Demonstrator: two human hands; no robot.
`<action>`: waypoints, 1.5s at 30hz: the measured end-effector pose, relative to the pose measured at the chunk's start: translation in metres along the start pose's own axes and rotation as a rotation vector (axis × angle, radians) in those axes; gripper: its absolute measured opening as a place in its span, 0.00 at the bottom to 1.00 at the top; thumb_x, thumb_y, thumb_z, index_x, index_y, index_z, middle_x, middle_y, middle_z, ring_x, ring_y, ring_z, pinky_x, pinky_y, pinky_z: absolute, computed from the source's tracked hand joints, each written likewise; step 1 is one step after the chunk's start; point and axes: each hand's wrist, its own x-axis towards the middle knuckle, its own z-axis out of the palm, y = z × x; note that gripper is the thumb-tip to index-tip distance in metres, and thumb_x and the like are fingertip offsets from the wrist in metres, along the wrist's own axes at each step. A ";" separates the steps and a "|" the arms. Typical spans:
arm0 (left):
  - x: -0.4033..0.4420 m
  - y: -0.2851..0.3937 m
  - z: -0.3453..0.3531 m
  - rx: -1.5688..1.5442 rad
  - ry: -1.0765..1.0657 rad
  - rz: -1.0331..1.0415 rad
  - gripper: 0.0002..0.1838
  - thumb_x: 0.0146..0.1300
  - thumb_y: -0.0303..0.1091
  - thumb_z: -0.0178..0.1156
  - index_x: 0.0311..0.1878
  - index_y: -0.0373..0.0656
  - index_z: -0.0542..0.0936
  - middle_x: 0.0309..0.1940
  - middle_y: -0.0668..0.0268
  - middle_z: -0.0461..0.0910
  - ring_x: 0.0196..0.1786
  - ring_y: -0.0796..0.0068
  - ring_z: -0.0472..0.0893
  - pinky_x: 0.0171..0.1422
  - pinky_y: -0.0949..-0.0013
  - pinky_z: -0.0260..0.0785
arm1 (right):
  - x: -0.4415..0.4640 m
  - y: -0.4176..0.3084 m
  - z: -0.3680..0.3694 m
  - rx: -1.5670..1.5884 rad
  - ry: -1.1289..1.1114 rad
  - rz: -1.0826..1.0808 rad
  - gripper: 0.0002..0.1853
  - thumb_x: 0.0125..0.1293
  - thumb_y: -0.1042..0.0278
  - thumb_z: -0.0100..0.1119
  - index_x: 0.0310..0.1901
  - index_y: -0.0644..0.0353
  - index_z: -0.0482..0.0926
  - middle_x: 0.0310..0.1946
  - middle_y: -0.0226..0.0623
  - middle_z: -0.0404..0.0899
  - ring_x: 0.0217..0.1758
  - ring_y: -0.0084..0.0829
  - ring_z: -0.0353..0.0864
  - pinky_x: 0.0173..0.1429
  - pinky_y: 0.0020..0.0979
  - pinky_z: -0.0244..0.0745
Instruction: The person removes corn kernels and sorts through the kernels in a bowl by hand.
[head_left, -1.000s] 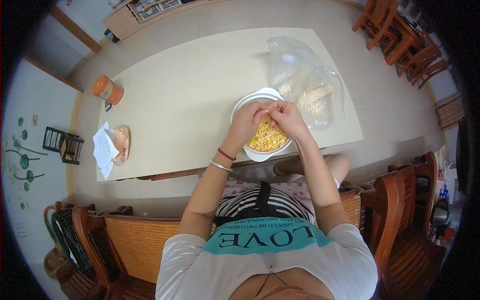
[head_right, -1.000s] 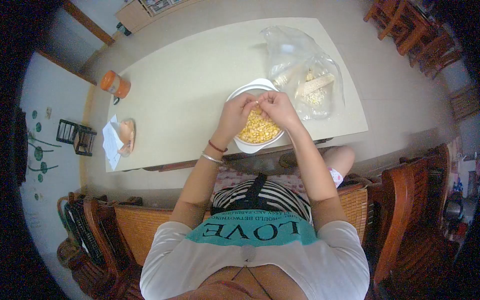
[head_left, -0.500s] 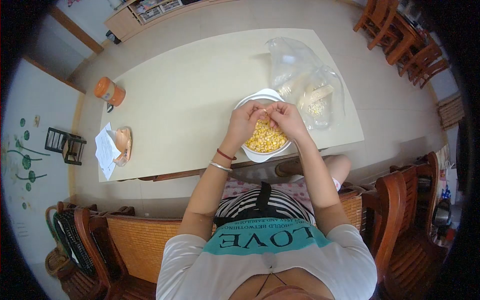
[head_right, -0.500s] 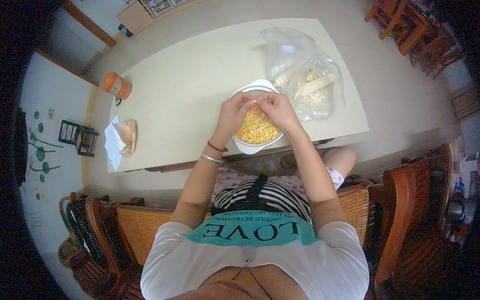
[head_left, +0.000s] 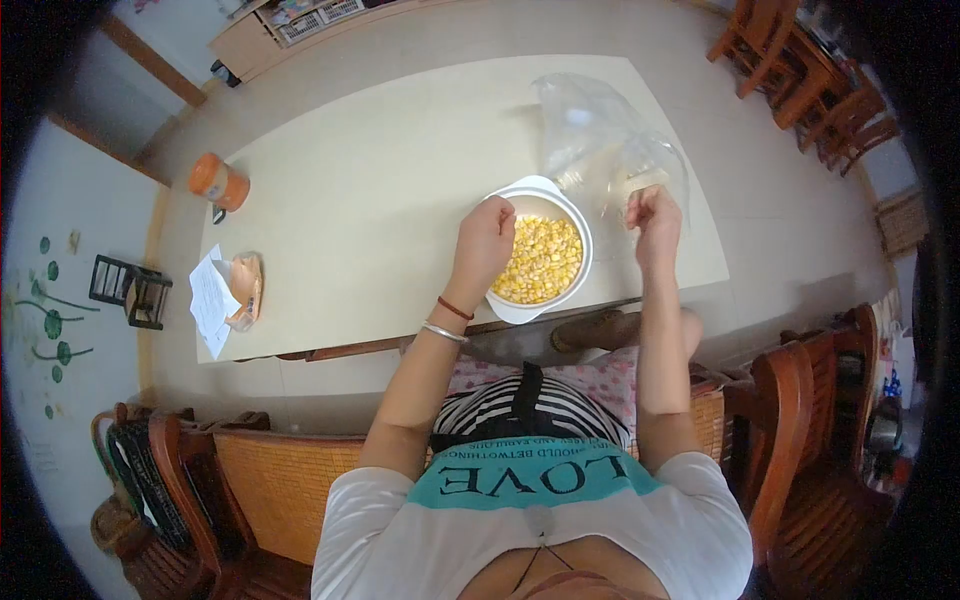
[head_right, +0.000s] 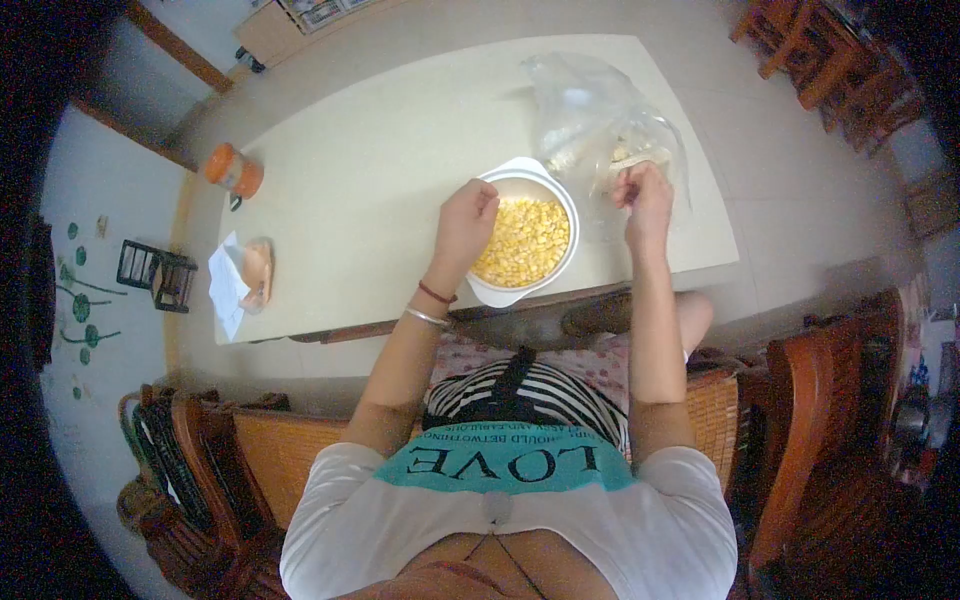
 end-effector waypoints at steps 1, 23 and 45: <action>0.001 -0.004 0.003 0.065 -0.023 0.028 0.04 0.58 0.24 0.56 0.36 0.36 0.76 0.30 0.55 0.78 0.35 0.57 0.79 0.42 0.62 0.72 | 0.013 0.006 -0.020 -0.111 -0.004 0.012 0.12 0.60 0.67 0.41 0.24 0.60 0.72 0.20 0.34 0.74 0.20 0.27 0.71 0.27 0.29 0.68; 0.030 -0.028 0.029 0.547 -0.437 0.434 0.04 0.51 0.21 0.55 0.29 0.37 0.77 0.35 0.53 0.77 0.42 0.55 0.78 0.45 0.57 0.73 | 0.011 0.043 -0.041 -1.115 0.110 -0.360 0.06 0.55 0.73 0.59 0.34 0.63 0.79 0.35 0.44 0.78 0.33 0.37 0.79 0.40 0.34 0.74; 0.031 -0.010 0.024 0.589 -0.540 0.233 0.08 0.54 0.26 0.55 0.36 0.38 0.81 0.40 0.52 0.79 0.45 0.55 0.79 0.45 0.56 0.72 | -0.045 0.017 0.084 0.010 -0.147 0.067 0.07 0.65 0.76 0.50 0.43 0.66 0.74 0.28 0.30 0.76 0.25 0.17 0.72 0.29 0.18 0.67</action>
